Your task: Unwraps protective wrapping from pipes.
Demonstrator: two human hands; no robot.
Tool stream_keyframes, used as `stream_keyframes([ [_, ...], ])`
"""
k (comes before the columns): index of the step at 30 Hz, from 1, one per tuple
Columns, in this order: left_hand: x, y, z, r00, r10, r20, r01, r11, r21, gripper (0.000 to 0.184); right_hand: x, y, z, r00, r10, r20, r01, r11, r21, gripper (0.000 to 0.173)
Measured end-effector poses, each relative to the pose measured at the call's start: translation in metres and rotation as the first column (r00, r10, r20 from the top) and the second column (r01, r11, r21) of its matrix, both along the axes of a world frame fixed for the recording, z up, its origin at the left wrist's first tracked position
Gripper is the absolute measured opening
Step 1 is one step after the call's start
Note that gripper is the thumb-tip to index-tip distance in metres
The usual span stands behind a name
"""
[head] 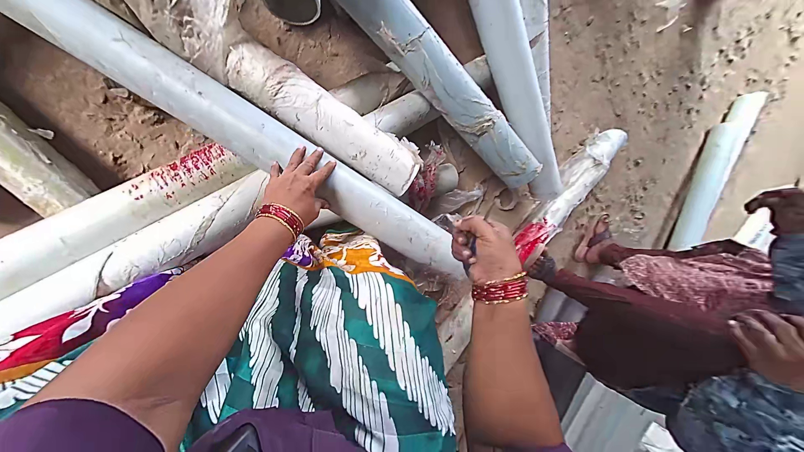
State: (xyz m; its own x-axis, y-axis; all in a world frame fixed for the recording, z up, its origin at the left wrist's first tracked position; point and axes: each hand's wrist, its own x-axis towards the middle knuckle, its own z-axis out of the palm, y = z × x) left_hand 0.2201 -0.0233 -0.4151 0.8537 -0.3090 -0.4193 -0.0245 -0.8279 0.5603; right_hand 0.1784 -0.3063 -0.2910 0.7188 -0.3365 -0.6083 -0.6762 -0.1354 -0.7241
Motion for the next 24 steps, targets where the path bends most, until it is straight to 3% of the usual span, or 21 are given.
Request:
stream_keyframes([
  [1, 0.000, 0.000, 0.000, 1.000, -0.002, -0.003, 0.002, 1.000, -0.007, 0.075, 0.003, -0.002, 0.006, 0.996, 0.092, -0.022, -0.094, 0.982, -0.166, 0.026],
  [3, 0.003, -0.001, -0.001, 1.000, 0.000, -0.012, 0.000, 1.000, -0.017, 0.076, 0.009, -0.014, 0.008, 0.933, 0.253, -0.257, -0.350, 0.806, -0.478, 0.034],
  [5, 0.005, -0.001, -0.002, 1.000, 0.006, -0.014, -0.007, 1.000, -0.028, 0.075, 0.009, -0.022, -0.009, 0.813, 0.283, -0.509, -0.549, 0.663, -0.509, 0.050],
  [8, 0.004, -0.001, -0.004, 1.000, 0.004, -0.003, -0.004, 0.999, -0.041, 0.074, 0.007, -0.020, -0.032, 0.718, 0.266, -0.643, -0.647, 0.596, -0.476, 0.052],
  [10, 0.004, 0.000, -0.004, 1.000, 0.002, -0.006, -0.003, 0.999, -0.042, 0.074, 0.012, -0.020, -0.047, 0.725, 0.284, -0.627, -0.630, 0.641, -0.438, 0.035],
  [13, 0.003, 0.001, -0.007, 1.000, 0.006, 0.010, -0.006, 0.999, -0.052, 0.075, 0.025, -0.013, -0.044, 0.803, 0.220, -0.554, -0.427, 0.861, -0.276, 0.011],
  [16, 0.004, -0.001, -0.008, 1.000, 0.007, 0.016, -0.006, 0.998, -0.063, 0.074, 0.026, -0.017, -0.043, 0.853, 0.155, -0.499, -0.294, 0.932, -0.214, 0.023],
  [24, 0.004, 0.000, -0.009, 0.999, 0.002, 0.036, 0.000, 0.998, -0.064, 0.074, 0.025, -0.005, -0.044, 0.920, 0.112, -0.375, -0.154, 0.984, -0.085, 0.024],
])
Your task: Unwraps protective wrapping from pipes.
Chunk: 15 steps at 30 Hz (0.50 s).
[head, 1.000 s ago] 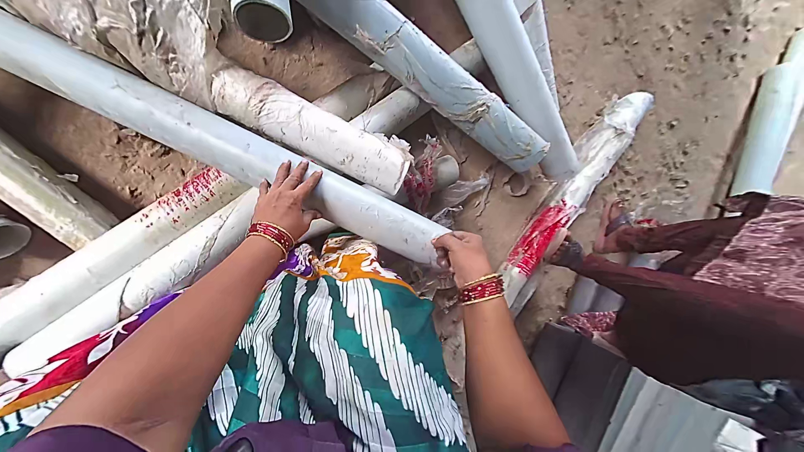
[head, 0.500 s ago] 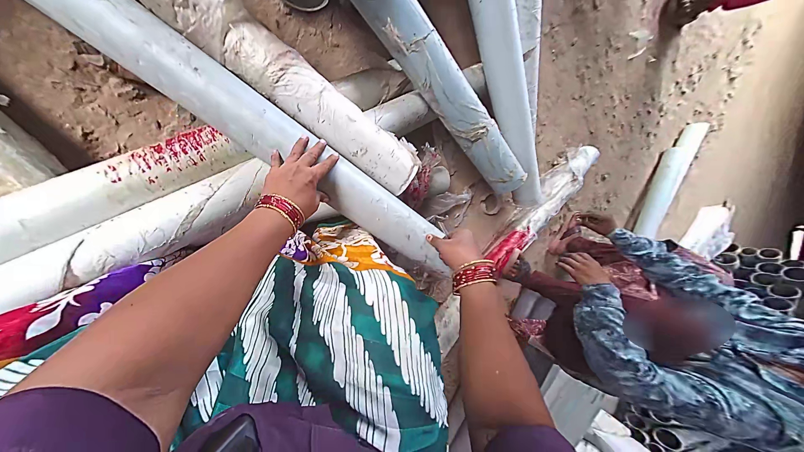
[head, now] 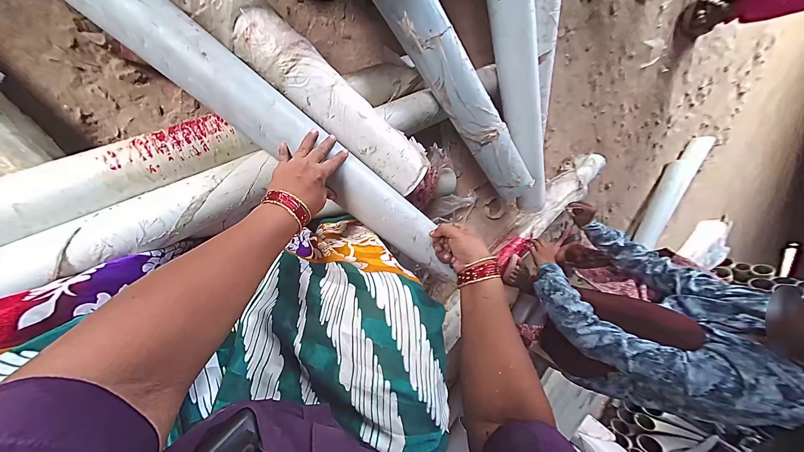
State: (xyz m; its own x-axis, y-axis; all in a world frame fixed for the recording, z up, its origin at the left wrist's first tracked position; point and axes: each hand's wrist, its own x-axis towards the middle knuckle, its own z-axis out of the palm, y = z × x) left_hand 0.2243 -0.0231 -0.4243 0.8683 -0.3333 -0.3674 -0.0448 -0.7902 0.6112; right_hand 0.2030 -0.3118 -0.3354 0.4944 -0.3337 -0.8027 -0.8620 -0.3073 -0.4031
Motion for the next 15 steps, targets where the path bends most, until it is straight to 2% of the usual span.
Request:
stream_keyframes([
  [4, 0.000, -0.001, 0.000, 1.000, 0.000, 0.002, 0.000, 1.000, 0.009, 0.074, 0.021, 0.031, 0.005, 0.994, 0.104, -0.019, -0.102, 0.993, 0.061, 0.027],
  [6, 0.001, 0.000, 0.001, 1.000, 0.006, -0.004, -0.006, 1.000, 0.010, 0.073, 0.036, 0.057, 0.013, 0.986, 0.163, 0.019, -0.164, 0.967, 0.197, 0.027],
  [8, 0.001, -0.002, 0.002, 1.000, 0.014, -0.012, -0.014, 1.000, 0.004, 0.073, 0.052, 0.091, 0.032, 0.957, 0.270, 0.108, -0.289, 0.927, 0.241, 0.027],
  [11, 0.002, -0.001, 0.006, 0.999, 0.010, -0.038, -0.010, 1.000, 0.019, 0.073, 0.074, 0.102, 0.056, 0.883, 0.406, 0.234, -0.439, 0.891, 0.112, 0.028],
  [13, 0.003, 0.001, 0.005, 0.999, 0.010, -0.031, -0.010, 1.000, 0.014, 0.074, 0.076, 0.072, 0.058, 0.870, 0.430, 0.240, -0.447, 0.894, 0.020, 0.028],
  [15, 0.003, 0.000, 0.004, 1.000, 0.016, -0.026, -0.016, 1.000, -0.011, 0.074, 0.058, 0.032, 0.053, 0.883, 0.442, 0.154, -0.439, 0.897, -0.057, 0.022],
])
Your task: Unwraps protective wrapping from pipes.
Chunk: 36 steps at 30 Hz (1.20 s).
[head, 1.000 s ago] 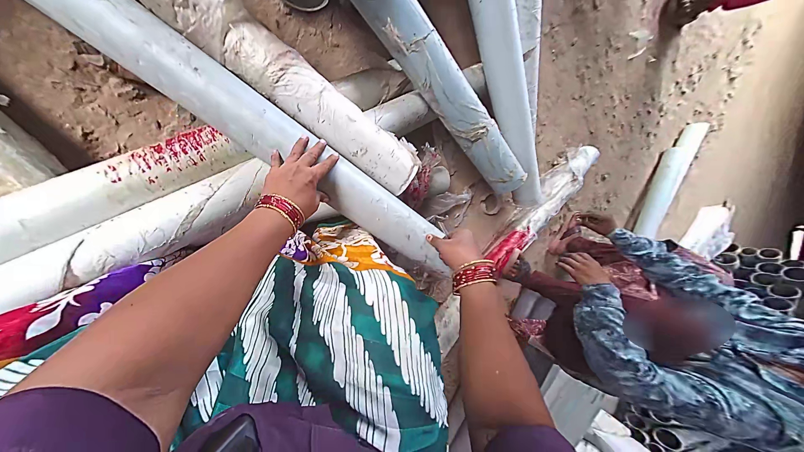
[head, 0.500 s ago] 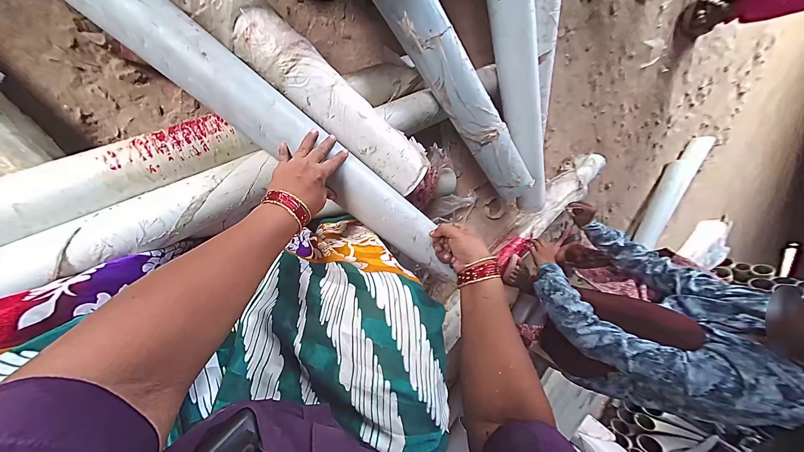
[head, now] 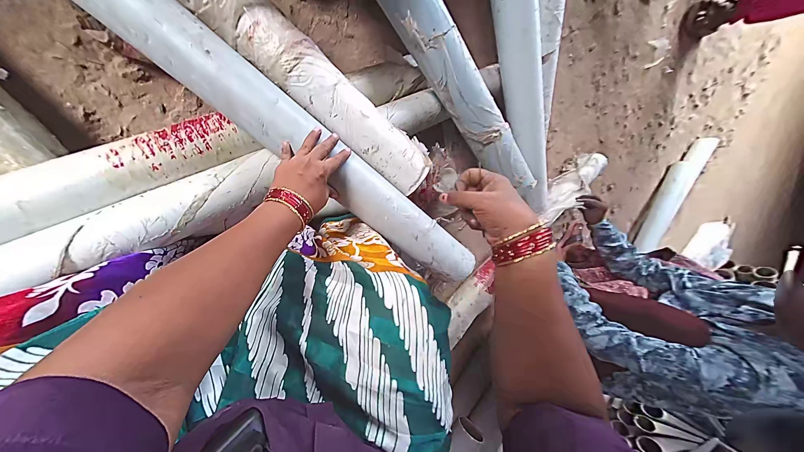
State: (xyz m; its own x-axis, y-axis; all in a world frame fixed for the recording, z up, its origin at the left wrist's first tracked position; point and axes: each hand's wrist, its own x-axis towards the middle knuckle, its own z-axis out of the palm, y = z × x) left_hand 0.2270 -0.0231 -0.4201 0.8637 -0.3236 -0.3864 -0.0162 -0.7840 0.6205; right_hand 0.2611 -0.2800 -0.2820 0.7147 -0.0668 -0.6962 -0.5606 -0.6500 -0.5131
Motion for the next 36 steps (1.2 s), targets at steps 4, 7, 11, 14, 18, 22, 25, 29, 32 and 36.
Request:
stream_keyframes([
  [4, -0.002, 0.001, -0.003, 1.000, 0.010, 0.014, -0.009, 1.000, -0.027, 0.072, -0.040, -0.050, -0.034, 0.990, 0.028, -0.138, -0.073, 0.939, -0.337, 0.032],
  [7, -0.001, 0.001, -0.002, 1.000, 0.005, 0.012, -0.005, 1.000, -0.022, 0.071, -0.038, -0.043, -0.055, 0.972, 0.090, -0.216, -0.179, 0.879, -0.443, 0.057],
  [11, 0.000, 0.001, -0.003, 1.000, 0.003, 0.012, -0.002, 1.000, -0.018, 0.072, -0.024, -0.027, -0.070, 0.954, 0.106, -0.279, -0.217, 0.888, -0.406, 0.028],
  [14, -0.001, 0.002, -0.003, 1.000, 0.005, 0.017, -0.005, 1.000, -0.023, 0.072, -0.026, -0.027, -0.067, 0.964, 0.023, -0.266, -0.120, 0.927, -0.355, 0.016],
  [18, -0.001, 0.002, -0.004, 1.000, -0.002, 0.007, 0.002, 1.000, -0.026, 0.072, -0.027, -0.019, -0.063, 0.969, 0.002, -0.247, -0.084, 0.942, -0.324, 0.015],
  [22, 0.000, 0.001, -0.004, 1.000, 0.001, 0.009, -0.001, 1.000, -0.015, 0.071, -0.004, 0.042, -0.029, 0.992, -0.030, -0.120, 0.036, 0.998, 0.043, 0.026],
  [25, 0.002, 0.002, -0.002, 1.000, -0.013, -0.002, 0.013, 1.000, -0.004, 0.071, 0.028, 0.086, -0.004, 0.996, 0.084, -0.006, -0.083, 0.993, 0.082, 0.028],
  [29, 0.002, 0.003, -0.002, 1.000, -0.005, 0.007, 0.005, 1.000, -0.017, 0.071, 0.017, 0.048, 0.000, 0.994, 0.084, 0.067, -0.081, 0.995, -0.056, 0.031],
  [32, 0.001, 0.003, -0.004, 1.000, -0.007, 0.014, 0.007, 1.000, -0.027, 0.072, -0.034, -0.021, -0.015, 0.992, 0.124, -0.028, -0.127, 0.951, -0.281, 0.036],
  [36, 0.000, 0.003, -0.003, 0.999, 0.001, 0.034, 0.001, 0.999, -0.048, 0.071, -0.083, -0.053, -0.030, 0.937, 0.200, -0.287, -0.315, 0.839, -0.443, 0.031],
])
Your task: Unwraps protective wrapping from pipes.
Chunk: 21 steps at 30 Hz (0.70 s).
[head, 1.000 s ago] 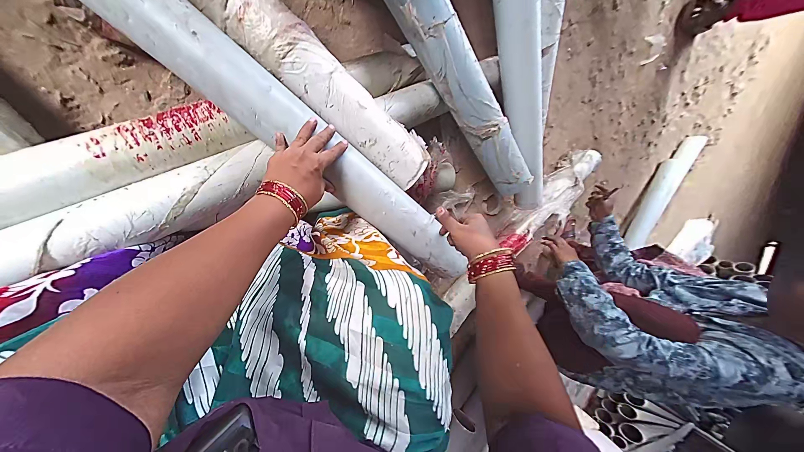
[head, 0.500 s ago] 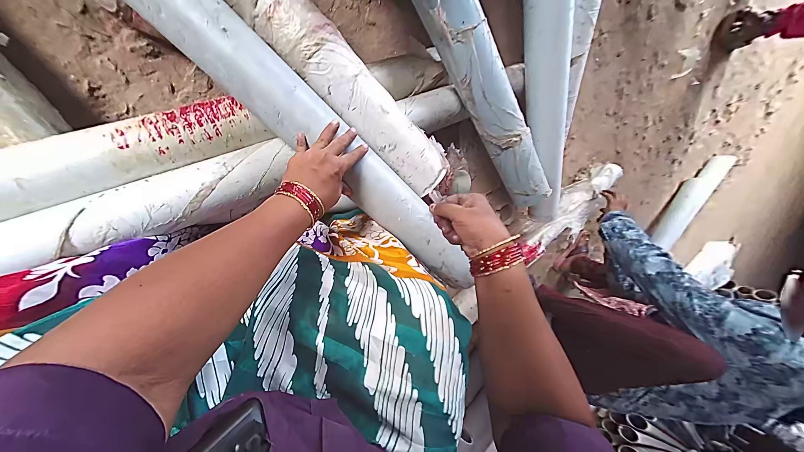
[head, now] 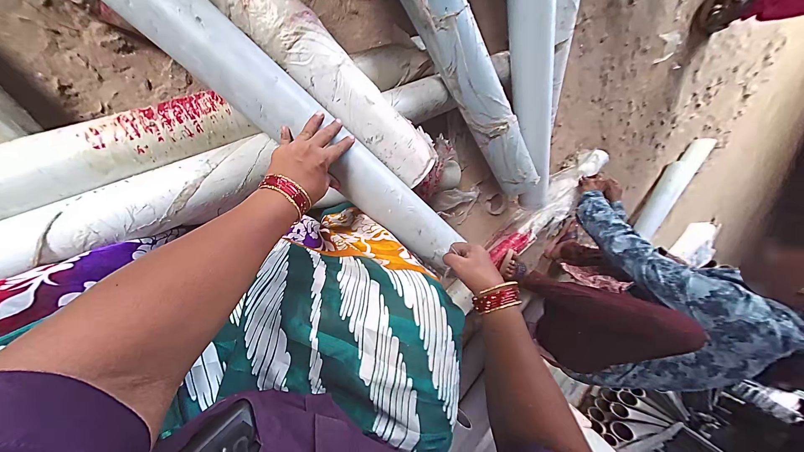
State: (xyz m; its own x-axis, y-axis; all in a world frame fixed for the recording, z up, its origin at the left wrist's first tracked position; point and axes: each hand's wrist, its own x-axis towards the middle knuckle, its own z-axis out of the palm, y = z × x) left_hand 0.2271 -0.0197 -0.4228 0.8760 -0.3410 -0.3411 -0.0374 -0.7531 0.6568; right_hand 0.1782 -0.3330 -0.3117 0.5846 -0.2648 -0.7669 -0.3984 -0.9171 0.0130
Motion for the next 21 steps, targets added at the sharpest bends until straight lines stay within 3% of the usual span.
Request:
stream_keyframes([
  [5, 0.001, 0.000, 0.000, 1.000, -0.009, 0.006, 0.009, 1.000, 0.024, 0.071, -0.004, 0.011, -0.002, 1.000, 0.029, 0.007, -0.028, 0.993, -0.112, 0.026],
  [8, 0.002, -0.001, 0.002, 1.000, -0.024, -0.018, 0.025, 0.998, 0.051, 0.072, -0.011, 0.013, 0.008, 0.999, 0.012, 0.032, -0.006, 0.980, -0.200, 0.040],
  [12, 0.007, -0.001, 0.012, 0.993, -0.017, -0.118, 0.023, 0.998, 0.051, 0.076, -0.044, -0.011, 0.031, 0.994, -0.101, 0.041, 0.107, 0.977, -0.185, 0.061],
  [13, 0.006, 0.002, 0.016, 0.990, -0.012, -0.144, 0.018, 0.999, 0.038, 0.074, -0.053, -0.017, 0.038, 0.992, -0.117, 0.048, 0.124, 0.972, -0.199, 0.059],
  [15, -0.004, 0.012, 0.028, 0.989, 0.020, -0.144, -0.018, 1.000, 0.014, 0.058, -0.071, -0.027, 0.050, 0.994, -0.085, 0.062, 0.099, 0.961, -0.260, 0.038],
  [17, -0.022, 0.024, 0.059, 0.974, 0.057, -0.220, -0.052, 0.998, 0.029, 0.051, -0.087, -0.039, 0.056, 0.997, -0.056, 0.061, 0.070, 0.964, -0.256, 0.024],
  [19, -0.047, 0.038, 0.093, 0.950, 0.105, -0.293, -0.098, 0.994, 0.039, 0.051, -0.096, -0.043, 0.060, 0.994, -0.081, 0.069, 0.094, 0.972, -0.215, 0.039],
  [21, -0.073, 0.048, 0.126, 0.932, 0.134, -0.336, -0.131, 0.991, 0.032, 0.050, -0.100, -0.042, 0.065, 0.977, -0.077, 0.201, 0.113, 0.978, -0.174, 0.027],
])
